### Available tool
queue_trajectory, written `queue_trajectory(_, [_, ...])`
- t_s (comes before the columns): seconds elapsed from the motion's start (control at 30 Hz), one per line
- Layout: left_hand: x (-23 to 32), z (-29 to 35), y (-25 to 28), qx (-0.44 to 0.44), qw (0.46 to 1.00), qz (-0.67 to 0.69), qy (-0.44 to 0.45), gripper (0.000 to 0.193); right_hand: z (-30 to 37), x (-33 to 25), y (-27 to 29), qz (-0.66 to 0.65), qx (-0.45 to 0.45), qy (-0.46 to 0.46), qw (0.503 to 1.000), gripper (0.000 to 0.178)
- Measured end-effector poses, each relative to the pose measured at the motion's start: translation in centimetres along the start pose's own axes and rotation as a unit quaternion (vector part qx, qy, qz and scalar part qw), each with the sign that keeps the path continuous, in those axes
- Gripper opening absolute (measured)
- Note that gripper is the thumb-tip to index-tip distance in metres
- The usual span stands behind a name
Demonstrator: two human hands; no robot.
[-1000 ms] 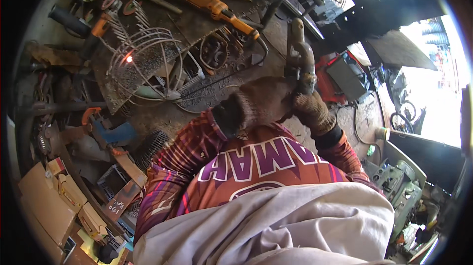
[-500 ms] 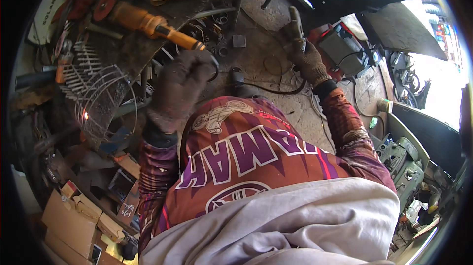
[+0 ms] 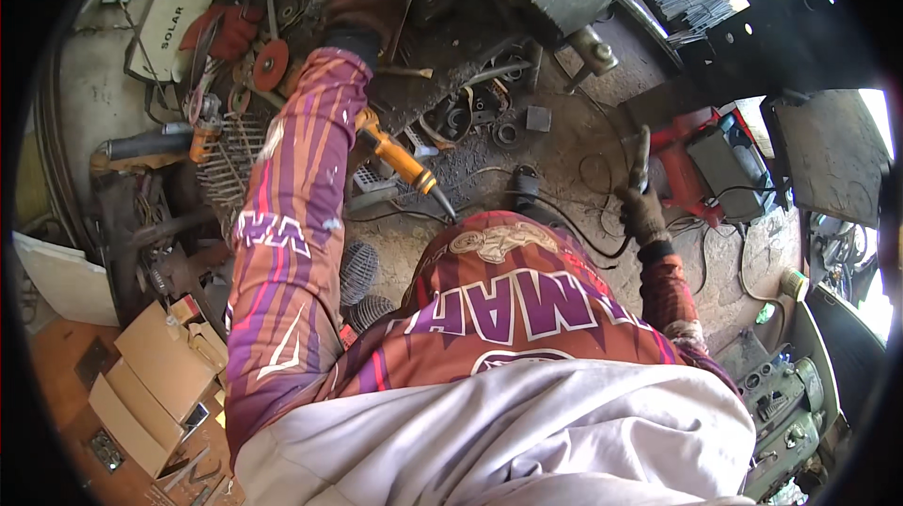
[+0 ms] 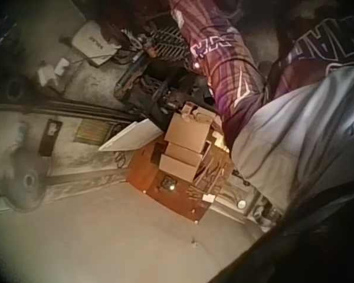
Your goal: The person uses a welding tool to join metal bars of a wireframe structure on a workbench, then repositions the frame to weld different sections.
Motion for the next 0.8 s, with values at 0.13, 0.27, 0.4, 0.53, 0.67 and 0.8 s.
queue_trajectory(0.13, [1.5, -4.0, -3.1, -0.049, 0.998, -0.003, -0.045, 0.023, 1.6, 3.9, -0.6, -0.055, 0.015, -0.036, 0.998, 0.05])
queue_trajectory(0.27, [3.5, -4.9, -1.8, -0.188, 0.977, -0.02, -0.098, 0.026, 3.3, 5.2, -1.0, -0.055, 0.016, -0.097, 0.994, 0.05])
queue_trajectory(0.4, [3.5, -5.1, -1.5, -0.194, 0.971, -0.078, -0.117, 0.023, 3.3, 4.7, -1.4, -0.058, 0.024, -0.113, 0.992, 0.048])
queue_trajectory(0.53, [3.0, -5.6, 0.0, -0.169, 0.973, -0.085, -0.135, 0.022, 1.3, 4.3, -0.9, -0.033, 0.01, -0.088, 0.996, 0.054])
queue_trajectory(0.67, [-1.5, -3.1, 0.0, 0.05, 0.99, 0.064, -0.119, 0.027, 1.3, 1.8, -1.1, 0.002, 0.01, -0.039, 0.999, 0.059])
queue_trajectory(0.8, [-1.2, -1.7, 3.2, 0.178, 0.969, 0.13, -0.112, 0.027, 1.8, 0.9, -1.1, 0.002, 0.017, -0.009, 1.0, 0.049])
Point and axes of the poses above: each hand's wrist, its own z-axis away from the middle knuckle, its own y-axis out of the back of the hand, x = y × z, the point moved 7 cm from there along -z, towards the middle knuckle, and after that the axes turned 11 degrees about -z, right-handed, at the moved point
